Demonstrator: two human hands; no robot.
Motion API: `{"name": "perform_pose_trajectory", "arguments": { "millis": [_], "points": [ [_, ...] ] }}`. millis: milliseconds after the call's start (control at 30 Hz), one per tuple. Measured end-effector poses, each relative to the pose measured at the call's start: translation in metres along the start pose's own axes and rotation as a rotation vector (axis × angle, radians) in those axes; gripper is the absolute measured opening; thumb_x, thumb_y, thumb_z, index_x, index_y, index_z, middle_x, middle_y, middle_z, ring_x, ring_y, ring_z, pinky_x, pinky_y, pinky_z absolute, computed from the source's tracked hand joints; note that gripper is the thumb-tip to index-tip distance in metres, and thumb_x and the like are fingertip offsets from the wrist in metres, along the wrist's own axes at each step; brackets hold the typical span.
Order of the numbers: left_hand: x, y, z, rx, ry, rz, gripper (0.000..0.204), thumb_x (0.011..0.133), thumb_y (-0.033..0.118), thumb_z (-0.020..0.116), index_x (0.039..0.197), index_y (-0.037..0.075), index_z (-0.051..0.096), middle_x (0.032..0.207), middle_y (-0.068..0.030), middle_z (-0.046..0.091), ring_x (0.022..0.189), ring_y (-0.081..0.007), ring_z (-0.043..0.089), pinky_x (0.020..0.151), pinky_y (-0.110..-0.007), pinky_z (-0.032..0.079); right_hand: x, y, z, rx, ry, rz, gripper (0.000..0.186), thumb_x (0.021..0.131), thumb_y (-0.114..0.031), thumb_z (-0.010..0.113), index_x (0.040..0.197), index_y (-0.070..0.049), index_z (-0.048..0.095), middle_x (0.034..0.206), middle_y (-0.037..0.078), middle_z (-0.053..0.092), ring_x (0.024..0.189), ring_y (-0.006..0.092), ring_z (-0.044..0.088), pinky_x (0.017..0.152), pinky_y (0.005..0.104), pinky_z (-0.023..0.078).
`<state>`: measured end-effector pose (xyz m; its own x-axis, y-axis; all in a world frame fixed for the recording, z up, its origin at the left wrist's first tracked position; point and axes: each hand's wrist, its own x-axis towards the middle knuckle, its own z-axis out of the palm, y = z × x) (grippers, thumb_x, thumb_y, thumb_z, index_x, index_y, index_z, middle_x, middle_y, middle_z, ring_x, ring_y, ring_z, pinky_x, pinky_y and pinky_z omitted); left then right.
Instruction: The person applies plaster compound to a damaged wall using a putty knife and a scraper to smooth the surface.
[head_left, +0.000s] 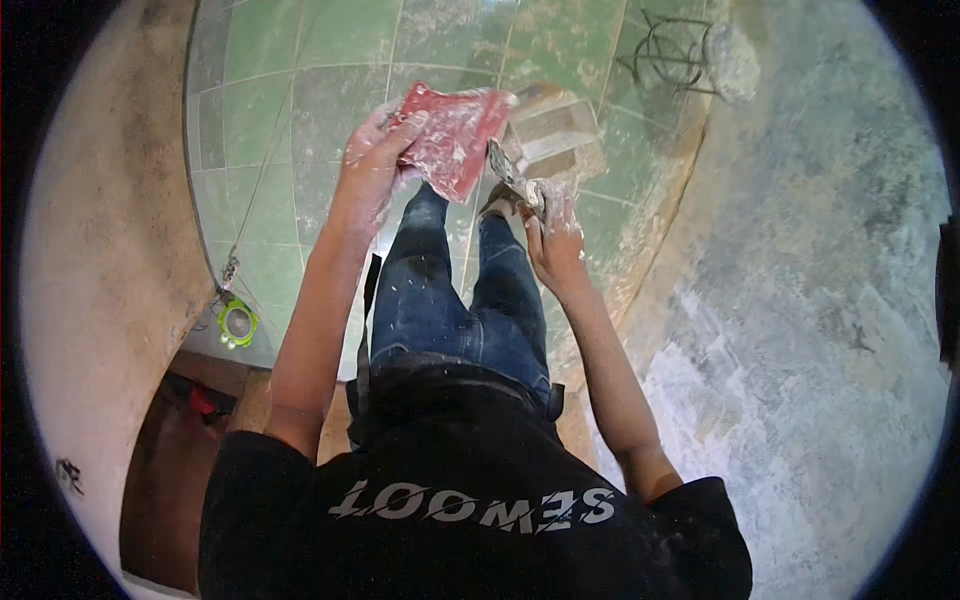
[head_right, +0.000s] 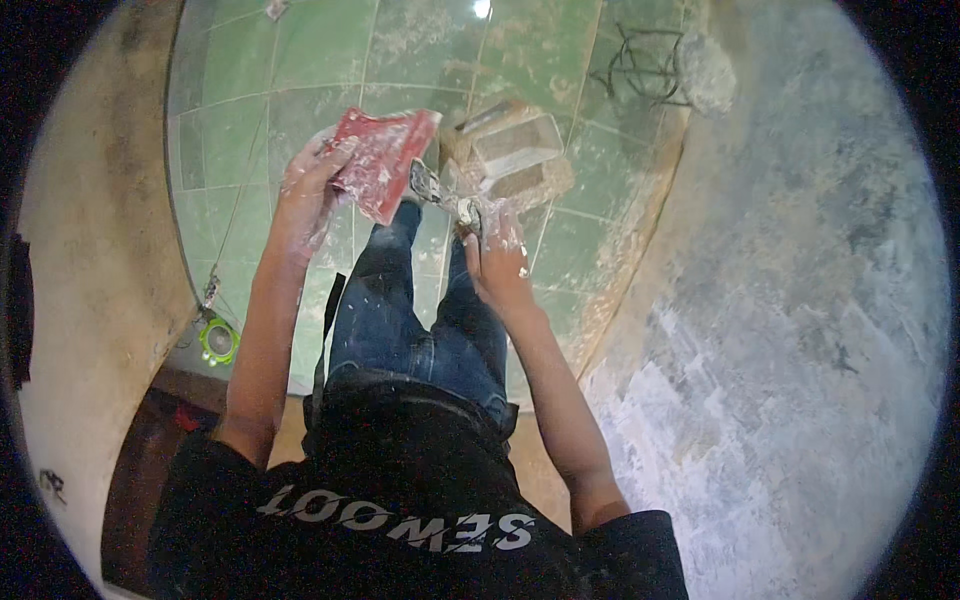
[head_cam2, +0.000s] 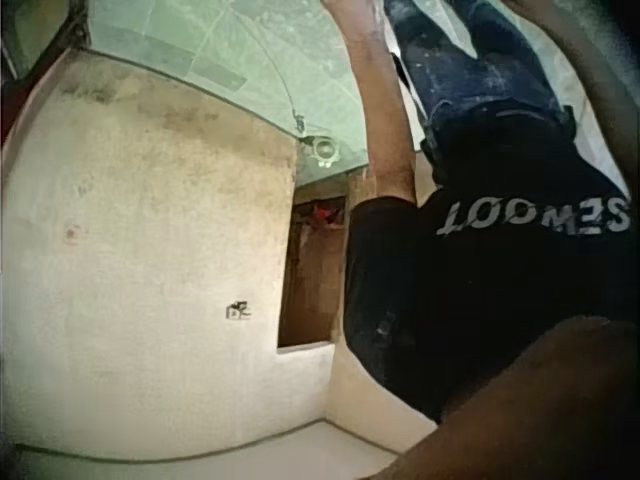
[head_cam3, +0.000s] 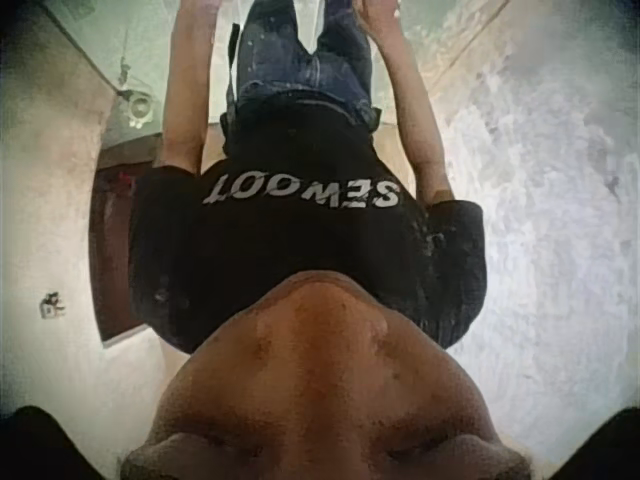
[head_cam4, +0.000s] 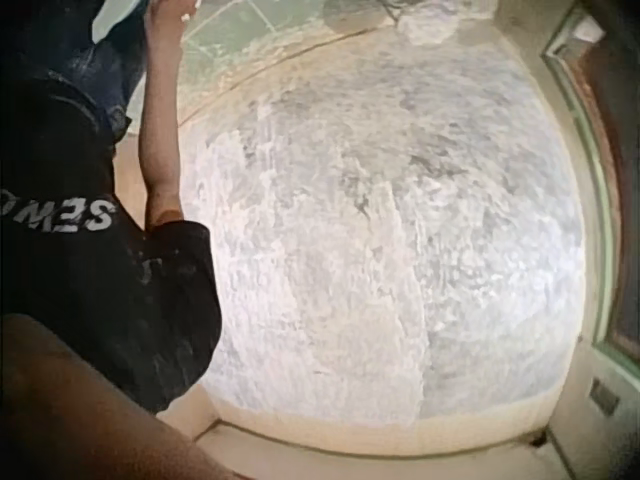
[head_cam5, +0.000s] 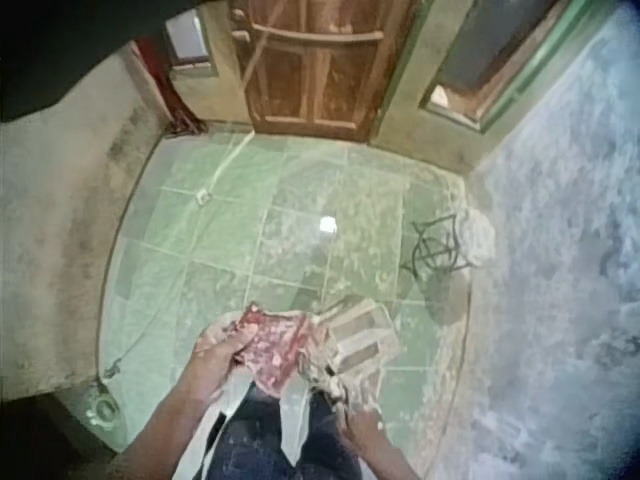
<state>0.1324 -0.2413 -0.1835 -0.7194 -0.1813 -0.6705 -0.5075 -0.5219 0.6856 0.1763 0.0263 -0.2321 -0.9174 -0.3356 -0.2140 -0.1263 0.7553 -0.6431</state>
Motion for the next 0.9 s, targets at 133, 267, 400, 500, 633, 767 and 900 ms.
{"name": "perform_pose_trajectory", "arguments": {
  "millis": [133,267,400,500,633,767,900],
  "points": [
    [0.042,-0.059,-0.004,-0.115,0.09,-0.071,0.039,0.091,0.015,0.062,0.125,-0.001,0.052,0.107,-0.0097,0.066,0.089,-0.0158,0.066,0.078,-0.03,0.053,-0.002,0.074,0.025,-0.043,-0.107,0.102,0.04,0.095,-0.018,0.051,0.132,-0.004,0.047,0.127,0.028,0.051,0.119,0.0506,0.045,0.1,0.0502,0.039],
    [0.084,-0.119,0.007,0.082,0.055,-0.066,0.042,0.09,0.012,0.063,0.127,-0.002,0.049,0.11,-0.0121,0.065,0.094,-0.0186,0.065,0.081,-0.032,0.053,-0.005,0.153,0.034,0.047,-0.032,0.366,0.038,0.097,-0.025,0.05,0.125,0.0,0.051,0.117,0.028,0.057,0.11,0.0437,0.055,0.093,0.0461,0.044],
    [0.125,-0.166,0.034,0.143,-0.002,0.078,0.041,0.087,0.008,0.067,0.123,-0.005,0.049,0.115,-0.0135,0.062,0.103,-0.0186,0.062,0.09,-0.034,0.05,-0.002,0.214,0.034,0.257,-0.078,0.705,0.038,0.097,-0.031,0.052,0.116,0.002,0.055,0.089,0.019,0.065,0.082,0.0323,0.064,0.076,0.038,0.049],
    [0.15,-0.192,0.038,0.255,-0.036,0.069,0.037,0.088,0.008,0.066,0.12,-0.005,0.052,0.116,-0.0136,0.062,0.103,-0.0183,0.062,0.09,-0.034,0.051,-0.003,0.233,0.047,0.309,0.017,0.689,0.034,0.093,-0.028,0.056,0.112,0.0,0.055,0.078,0.015,0.063,0.073,0.0294,0.063,0.07,0.0362,0.049],
    [0.195,-0.22,0.04,0.001,0.098,0.011,0.029,0.091,0.012,0.063,0.117,-0.002,0.056,0.111,-0.0112,0.063,0.098,-0.0185,0.063,0.085,-0.035,0.053,0.025,0.245,0.047,0.064,-0.037,0.424,0.035,0.087,-0.024,0.061,0.114,-0.002,0.055,0.085,0.021,0.064,0.08,0.0391,0.064,0.074,0.0421,0.049],
    [0.25,-0.243,0.037,-0.125,0.227,0.119,0.028,0.093,0.014,0.061,0.117,0.001,0.057,0.105,-0.0085,0.065,0.09,-0.0181,0.064,0.08,-0.036,0.055,0.069,0.244,0.042,0.033,-0.07,0.362,0.033,0.085,-0.023,0.062,0.112,-0.003,0.059,0.091,0.024,0.064,0.084,0.0438,0.062,0.077,0.0468,0.049],
    [0.283,-0.265,0.059,0.021,0.204,0.368,0.031,0.093,0.024,0.063,0.114,0.003,0.058,0.099,-0.0028,0.065,0.087,-0.0146,0.063,0.077,-0.029,0.052,0.119,0.249,0.038,-0.137,-0.094,0.272,0.031,0.085,-0.027,0.061,0.102,-0.001,0.065,0.092,0.027,0.065,0.086,0.0453,0.063,0.079,0.0486,0.05]
  ]
}}
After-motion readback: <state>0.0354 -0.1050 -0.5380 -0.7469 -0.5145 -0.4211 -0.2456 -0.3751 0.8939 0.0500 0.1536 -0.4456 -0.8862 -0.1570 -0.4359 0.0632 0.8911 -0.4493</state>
